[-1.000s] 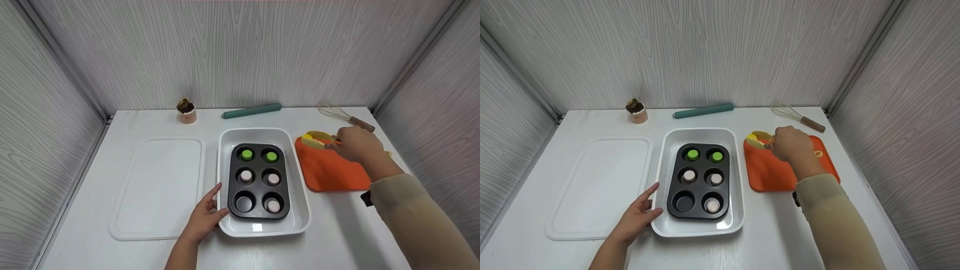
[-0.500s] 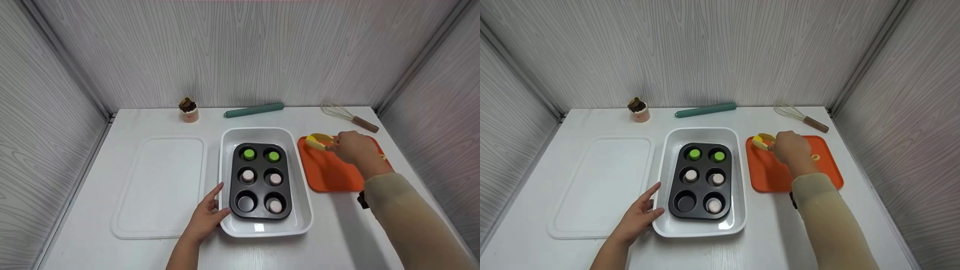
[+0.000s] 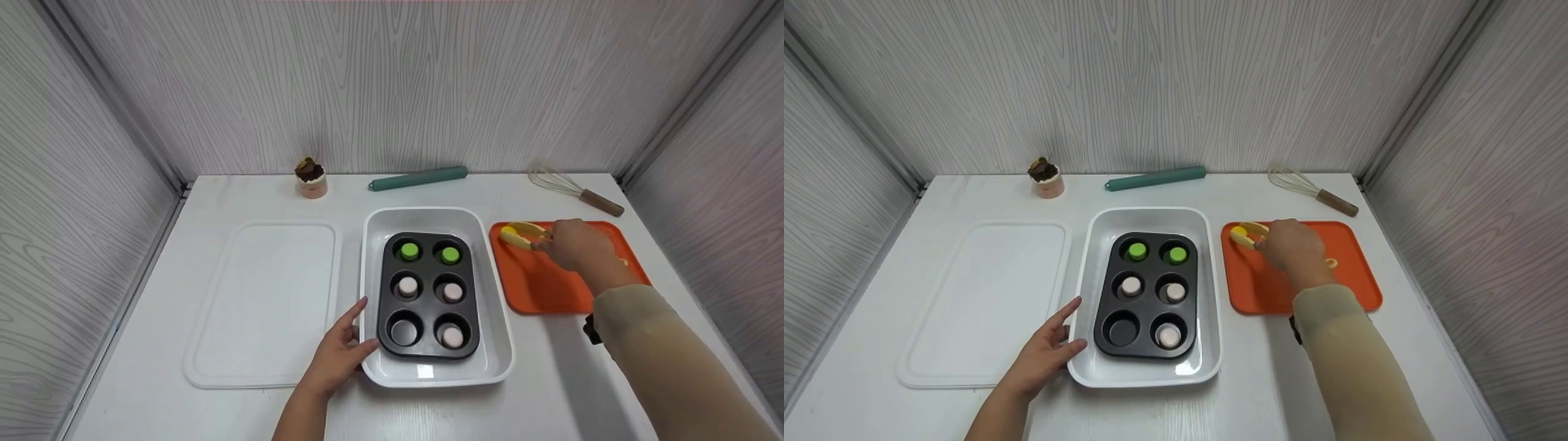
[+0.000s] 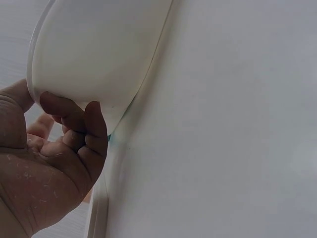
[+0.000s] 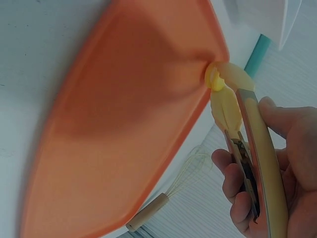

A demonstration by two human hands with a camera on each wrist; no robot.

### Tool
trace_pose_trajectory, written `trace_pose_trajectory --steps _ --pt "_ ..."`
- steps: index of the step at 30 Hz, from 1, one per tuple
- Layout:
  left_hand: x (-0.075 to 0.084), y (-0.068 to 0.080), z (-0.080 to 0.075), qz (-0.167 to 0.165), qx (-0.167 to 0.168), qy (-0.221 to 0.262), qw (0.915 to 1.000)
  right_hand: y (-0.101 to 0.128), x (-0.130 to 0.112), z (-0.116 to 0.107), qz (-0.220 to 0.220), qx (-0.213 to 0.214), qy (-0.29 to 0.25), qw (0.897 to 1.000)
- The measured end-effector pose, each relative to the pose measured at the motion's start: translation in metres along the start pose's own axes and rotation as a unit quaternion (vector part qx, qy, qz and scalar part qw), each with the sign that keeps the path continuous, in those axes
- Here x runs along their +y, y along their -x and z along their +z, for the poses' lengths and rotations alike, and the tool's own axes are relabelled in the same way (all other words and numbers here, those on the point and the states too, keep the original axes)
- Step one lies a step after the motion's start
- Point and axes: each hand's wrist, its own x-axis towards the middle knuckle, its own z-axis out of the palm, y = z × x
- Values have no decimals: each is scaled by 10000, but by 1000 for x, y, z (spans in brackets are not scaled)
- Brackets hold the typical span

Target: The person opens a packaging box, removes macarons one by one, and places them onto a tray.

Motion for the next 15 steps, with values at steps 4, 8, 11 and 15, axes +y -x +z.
trace_pose_trajectory --steps 4,8,11,15 --pt "0 -1 0 12 13 -10 10000 0 1 2 71 -2 -94 9999" --pt "0 0 1 6 41 -55 10000 1 2 5 144 -29 -314 9994" --pt "0 1 2 -44 41 -32 10000 2 4 6 140 -7 -443 9989" --pt "0 2 3 -162 37 62 9998 4 7 4 53 60 -438 9990"
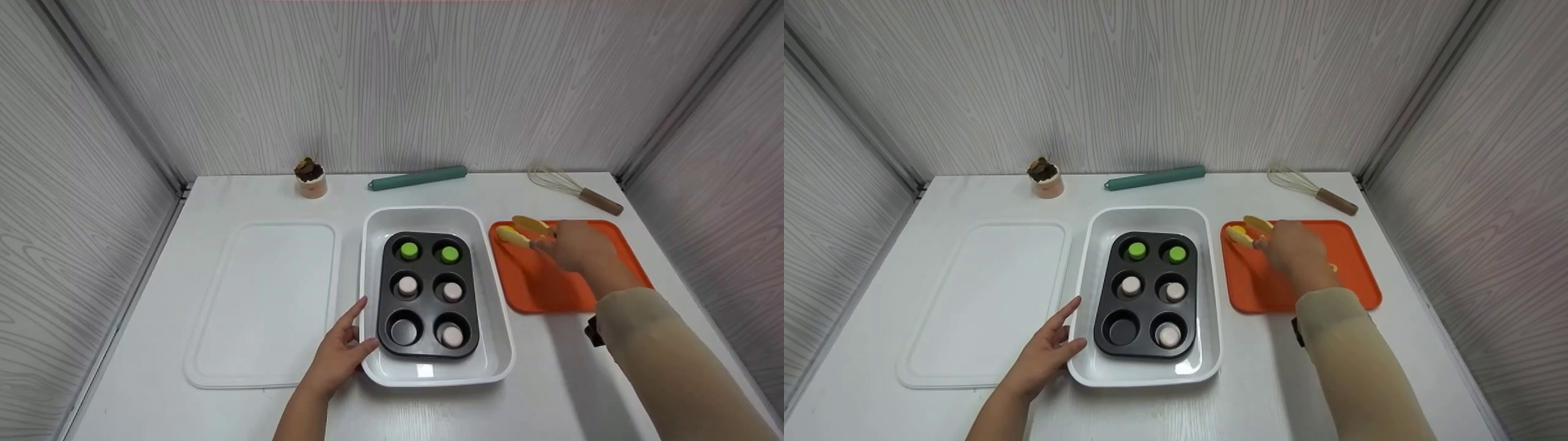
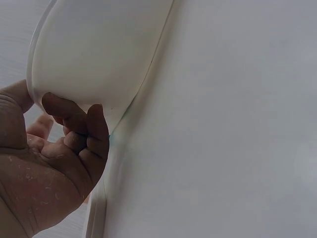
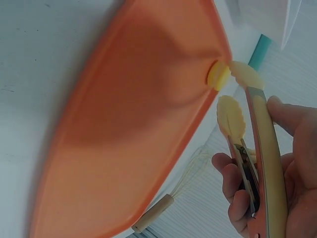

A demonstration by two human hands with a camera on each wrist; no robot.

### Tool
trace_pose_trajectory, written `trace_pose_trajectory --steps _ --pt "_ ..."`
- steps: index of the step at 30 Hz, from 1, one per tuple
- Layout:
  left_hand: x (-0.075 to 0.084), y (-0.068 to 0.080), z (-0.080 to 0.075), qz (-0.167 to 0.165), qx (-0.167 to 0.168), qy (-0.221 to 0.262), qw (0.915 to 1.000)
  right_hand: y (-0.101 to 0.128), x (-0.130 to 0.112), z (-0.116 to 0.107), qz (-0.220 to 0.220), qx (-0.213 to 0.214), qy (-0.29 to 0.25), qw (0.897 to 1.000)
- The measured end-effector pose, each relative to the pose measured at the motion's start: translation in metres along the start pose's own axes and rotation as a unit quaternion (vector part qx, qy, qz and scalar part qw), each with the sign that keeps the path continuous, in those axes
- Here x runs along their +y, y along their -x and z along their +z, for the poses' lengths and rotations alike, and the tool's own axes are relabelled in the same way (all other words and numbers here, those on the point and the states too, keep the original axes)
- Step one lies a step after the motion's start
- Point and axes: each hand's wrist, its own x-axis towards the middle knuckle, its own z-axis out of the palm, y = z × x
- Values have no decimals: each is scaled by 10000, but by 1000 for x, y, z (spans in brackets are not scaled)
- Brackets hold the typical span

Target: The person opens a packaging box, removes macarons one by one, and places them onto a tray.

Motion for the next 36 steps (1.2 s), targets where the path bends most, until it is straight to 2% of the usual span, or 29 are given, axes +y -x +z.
trace_pose_trajectory --steps 8,19,24,28,36 --pt "-1 -1 0 -24 30 31 10000 8 3 -7 -88 63 -231 9997" --pt "-3 -1 -1 61 49 -40 10000 31 -3 -16 -493 594 -148 9969" --pt "-2 -2 -1 63 46 -47 10000 43 -18 -21 -632 629 -154 9959" --pt "-2 -2 0 160 8 -4 9999 53 -34 -22 -886 814 -178 9926" --pt "0 -1 1 194 55 -95 9998 70 -70 -9 -1158 1005 126 9881"
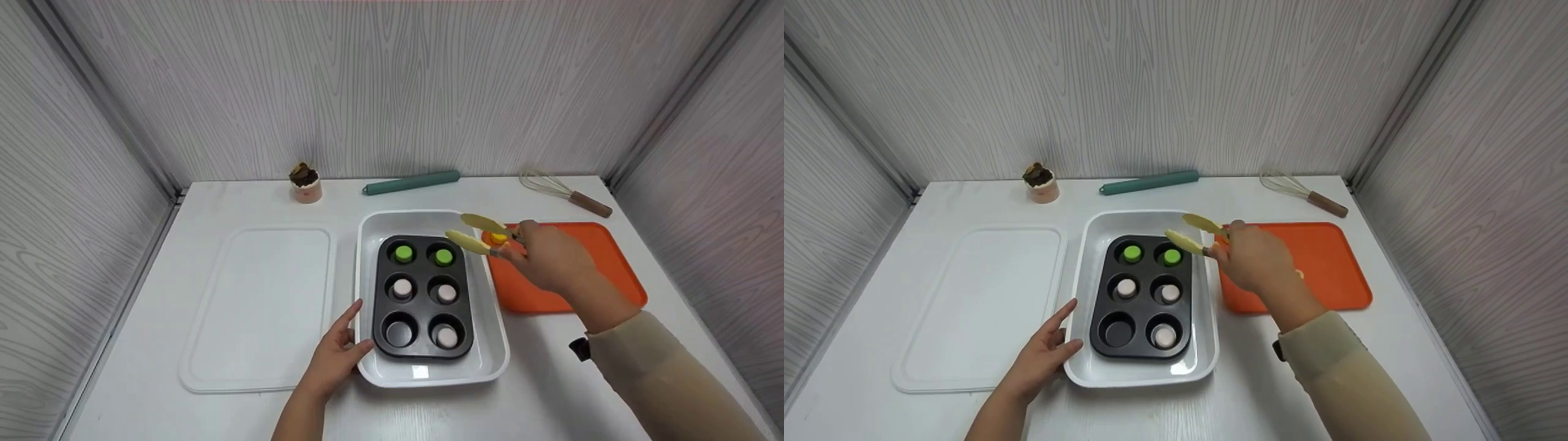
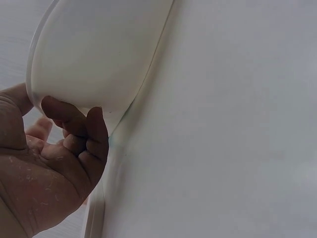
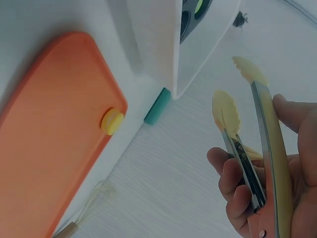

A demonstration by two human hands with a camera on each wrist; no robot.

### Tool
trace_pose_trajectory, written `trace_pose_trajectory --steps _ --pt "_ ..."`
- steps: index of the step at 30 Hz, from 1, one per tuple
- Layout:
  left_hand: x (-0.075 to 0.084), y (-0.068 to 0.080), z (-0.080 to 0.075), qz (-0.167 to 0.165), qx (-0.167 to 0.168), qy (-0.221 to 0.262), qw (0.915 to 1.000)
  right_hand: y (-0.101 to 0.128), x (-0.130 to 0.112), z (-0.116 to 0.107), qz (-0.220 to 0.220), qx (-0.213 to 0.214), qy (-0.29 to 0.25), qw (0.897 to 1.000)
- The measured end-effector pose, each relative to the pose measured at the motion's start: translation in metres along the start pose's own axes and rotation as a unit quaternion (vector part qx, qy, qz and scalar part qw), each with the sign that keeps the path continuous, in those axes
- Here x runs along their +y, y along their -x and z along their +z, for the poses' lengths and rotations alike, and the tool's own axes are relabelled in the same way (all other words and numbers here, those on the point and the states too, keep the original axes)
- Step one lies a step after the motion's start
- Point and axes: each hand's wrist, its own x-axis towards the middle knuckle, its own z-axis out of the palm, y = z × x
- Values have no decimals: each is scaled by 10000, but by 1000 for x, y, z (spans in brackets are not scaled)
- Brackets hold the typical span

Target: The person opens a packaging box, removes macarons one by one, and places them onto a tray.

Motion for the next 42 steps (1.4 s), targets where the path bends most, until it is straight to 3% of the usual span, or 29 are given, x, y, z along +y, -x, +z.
trace_pose_trajectory --steps 16,23,42 --pt "-2 0 0 -37 4 -39 10000 -4 -47 17 -531 -206 241 9981" --pt "-2 0 0 -42 -31 51 10000 -7 -63 27 -534 -301 419 9972" --pt "-4 1 -1 -20 -43 32 10000 -7 -88 50 -811 -520 712 9928"
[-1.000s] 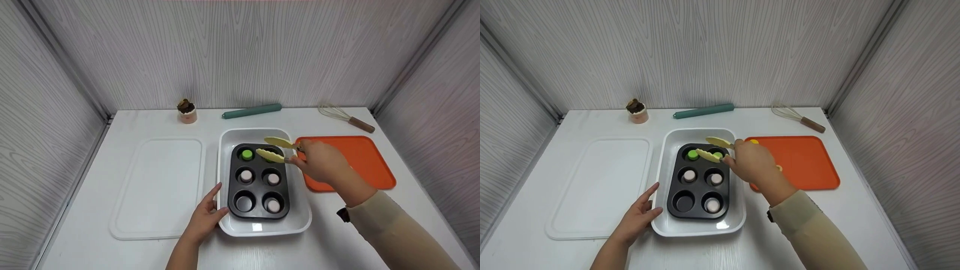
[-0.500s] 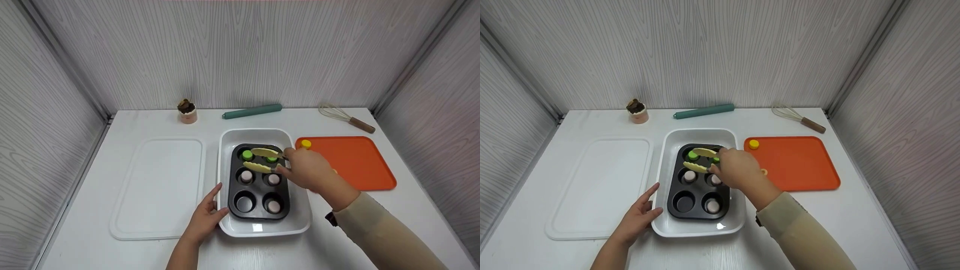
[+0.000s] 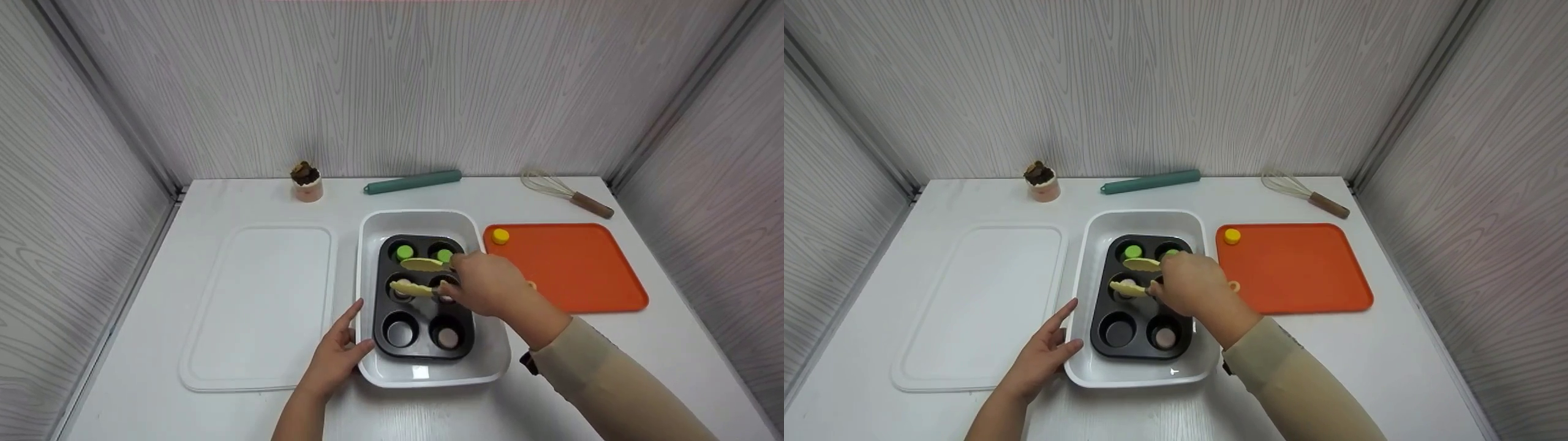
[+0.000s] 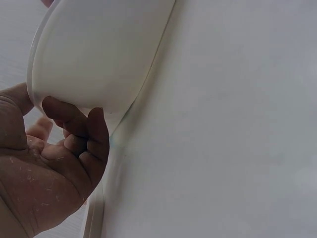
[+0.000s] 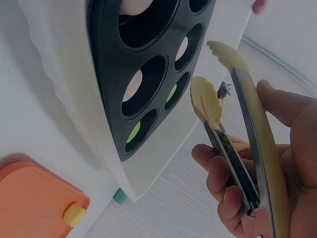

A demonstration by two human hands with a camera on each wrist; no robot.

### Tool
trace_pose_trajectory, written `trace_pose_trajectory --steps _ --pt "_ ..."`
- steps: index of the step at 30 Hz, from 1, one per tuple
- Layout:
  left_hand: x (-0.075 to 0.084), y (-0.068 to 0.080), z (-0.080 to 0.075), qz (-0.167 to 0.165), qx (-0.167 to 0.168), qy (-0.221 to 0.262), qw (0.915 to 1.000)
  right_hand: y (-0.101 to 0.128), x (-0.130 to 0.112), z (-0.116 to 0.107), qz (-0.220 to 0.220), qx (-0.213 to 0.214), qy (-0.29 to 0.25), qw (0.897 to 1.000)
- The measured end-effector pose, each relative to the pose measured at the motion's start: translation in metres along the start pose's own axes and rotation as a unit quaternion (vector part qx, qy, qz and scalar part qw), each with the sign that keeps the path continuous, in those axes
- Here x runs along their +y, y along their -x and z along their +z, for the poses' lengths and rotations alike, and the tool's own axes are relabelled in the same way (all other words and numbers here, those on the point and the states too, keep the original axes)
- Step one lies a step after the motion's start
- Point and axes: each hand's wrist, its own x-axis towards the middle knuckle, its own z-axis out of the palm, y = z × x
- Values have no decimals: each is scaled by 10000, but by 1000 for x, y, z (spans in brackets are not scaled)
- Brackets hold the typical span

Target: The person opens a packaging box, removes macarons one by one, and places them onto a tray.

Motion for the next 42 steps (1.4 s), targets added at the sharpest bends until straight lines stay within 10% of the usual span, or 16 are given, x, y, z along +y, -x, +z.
trace_pose_trajectory --steps 42 --pt "-1 -1 -2 112 -98 180 9997 -6 -12 5 172 -374 127 9991"
